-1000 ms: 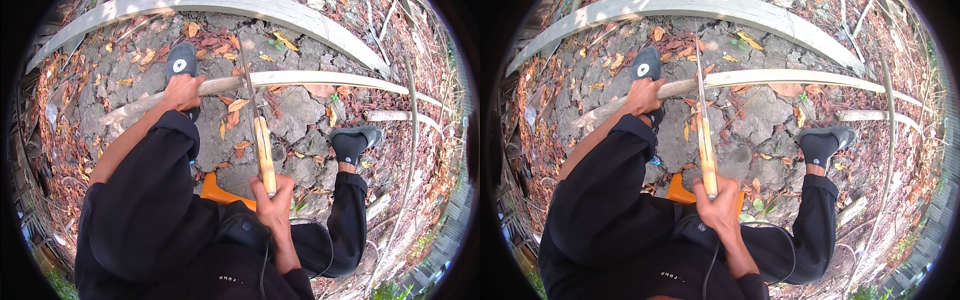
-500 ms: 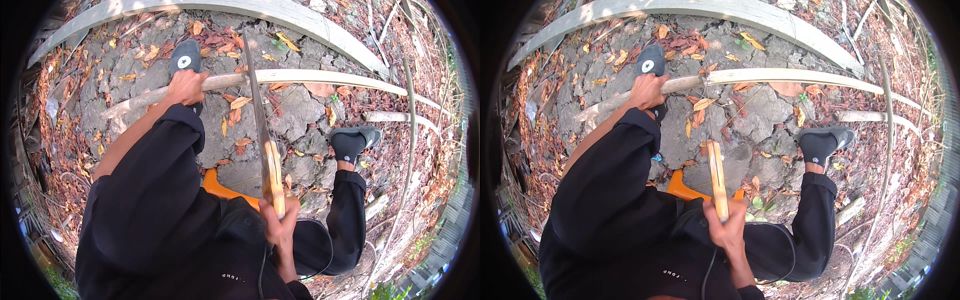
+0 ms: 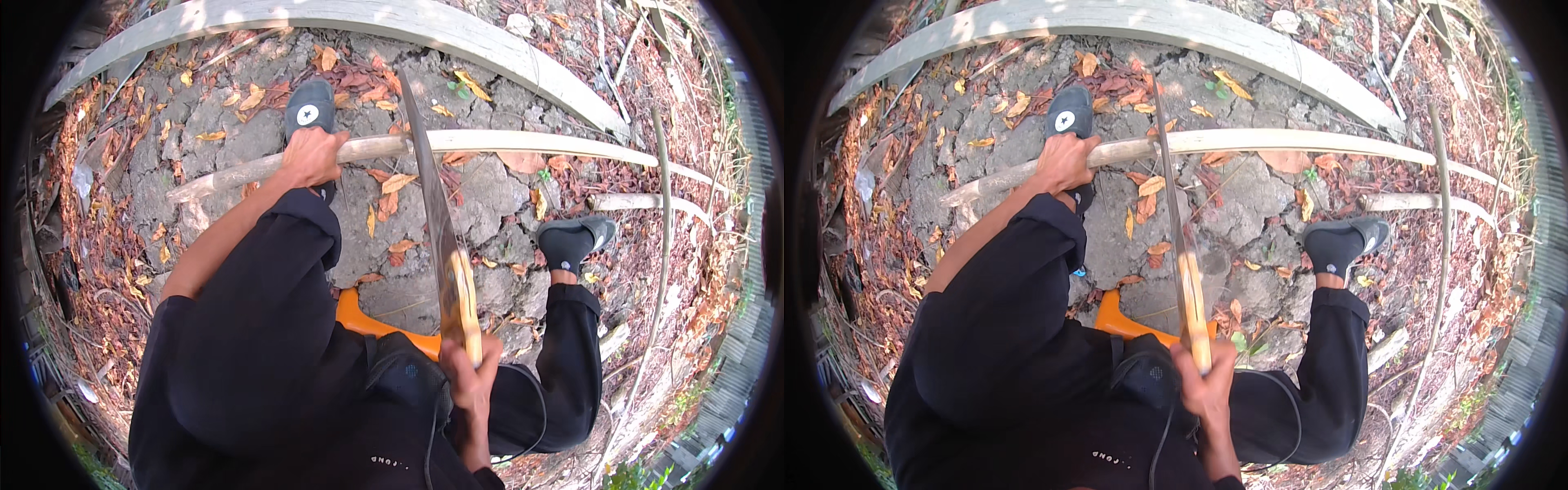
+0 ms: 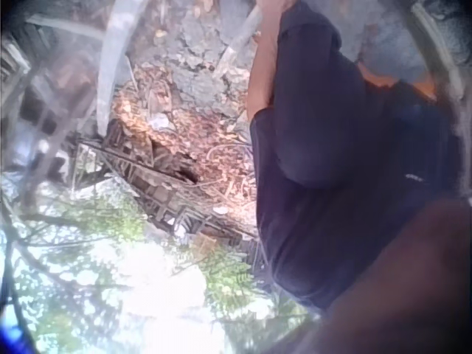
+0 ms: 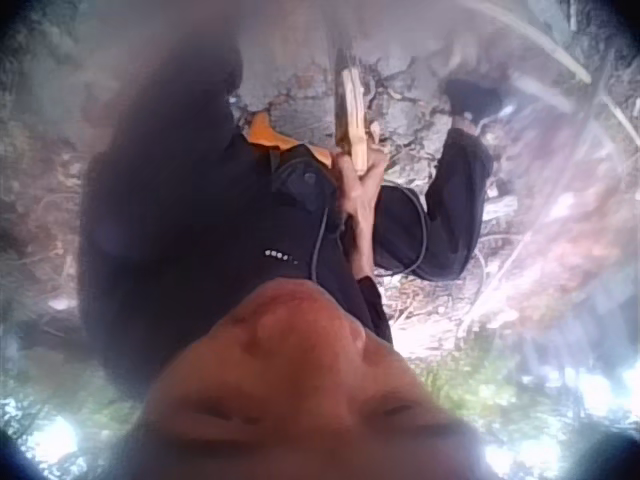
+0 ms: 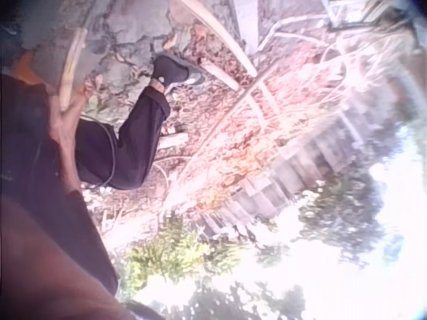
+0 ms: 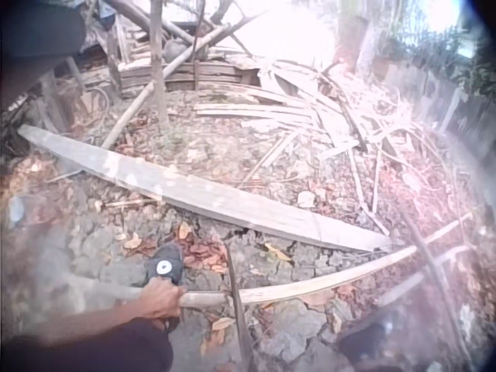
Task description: The person sits on a small stool and uses a curved blade to shave and shape a long piece of wood held between their legs. They repeatedly draw the blade along the wood to remove thin strips, refining its shape.
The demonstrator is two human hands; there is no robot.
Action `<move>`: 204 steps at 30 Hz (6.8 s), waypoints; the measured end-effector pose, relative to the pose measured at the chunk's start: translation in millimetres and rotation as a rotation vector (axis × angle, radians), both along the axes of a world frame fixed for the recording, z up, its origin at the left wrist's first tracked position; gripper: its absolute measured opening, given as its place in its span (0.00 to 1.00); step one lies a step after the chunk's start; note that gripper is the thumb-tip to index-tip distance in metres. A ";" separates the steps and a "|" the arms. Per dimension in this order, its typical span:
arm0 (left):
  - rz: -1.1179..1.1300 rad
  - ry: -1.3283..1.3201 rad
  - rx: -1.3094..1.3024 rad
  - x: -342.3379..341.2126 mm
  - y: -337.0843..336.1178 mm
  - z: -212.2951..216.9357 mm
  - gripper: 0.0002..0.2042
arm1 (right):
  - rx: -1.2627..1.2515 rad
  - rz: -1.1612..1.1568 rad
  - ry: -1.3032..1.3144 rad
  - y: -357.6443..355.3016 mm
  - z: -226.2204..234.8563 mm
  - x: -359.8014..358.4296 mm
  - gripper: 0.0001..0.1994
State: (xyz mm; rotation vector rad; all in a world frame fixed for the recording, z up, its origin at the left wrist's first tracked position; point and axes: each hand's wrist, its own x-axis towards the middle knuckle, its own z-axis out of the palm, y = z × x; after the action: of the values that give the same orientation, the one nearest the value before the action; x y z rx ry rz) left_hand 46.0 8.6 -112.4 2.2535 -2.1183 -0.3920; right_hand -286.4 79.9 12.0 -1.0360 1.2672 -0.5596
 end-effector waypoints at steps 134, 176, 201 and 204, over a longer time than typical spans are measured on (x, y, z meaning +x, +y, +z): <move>0.065 0.058 0.042 -3.6 -9.0 2.0 0.16 | -0.117 -0.033 0.021 11.8 5.9 -6.9 0.26; 0.153 0.066 0.060 -8.7 -6.8 1.6 0.12 | -0.321 -0.106 0.218 18.1 19.7 -9.3 0.12; 0.171 0.098 0.059 -7.5 -6.4 1.3 0.10 | -0.372 -0.076 0.199 45.4 14.5 -29.1 0.16; 0.161 0.107 0.052 -10.5 -7.1 2.9 0.12 | -0.336 -0.058 0.225 28.9 11.1 -12.8 0.14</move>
State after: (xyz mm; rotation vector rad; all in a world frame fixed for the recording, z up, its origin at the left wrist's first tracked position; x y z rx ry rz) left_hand 35.5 1.5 -109.4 2.3521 -1.8822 -0.5526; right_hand -299.2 108.7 23.1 -1.3749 1.4345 -0.7339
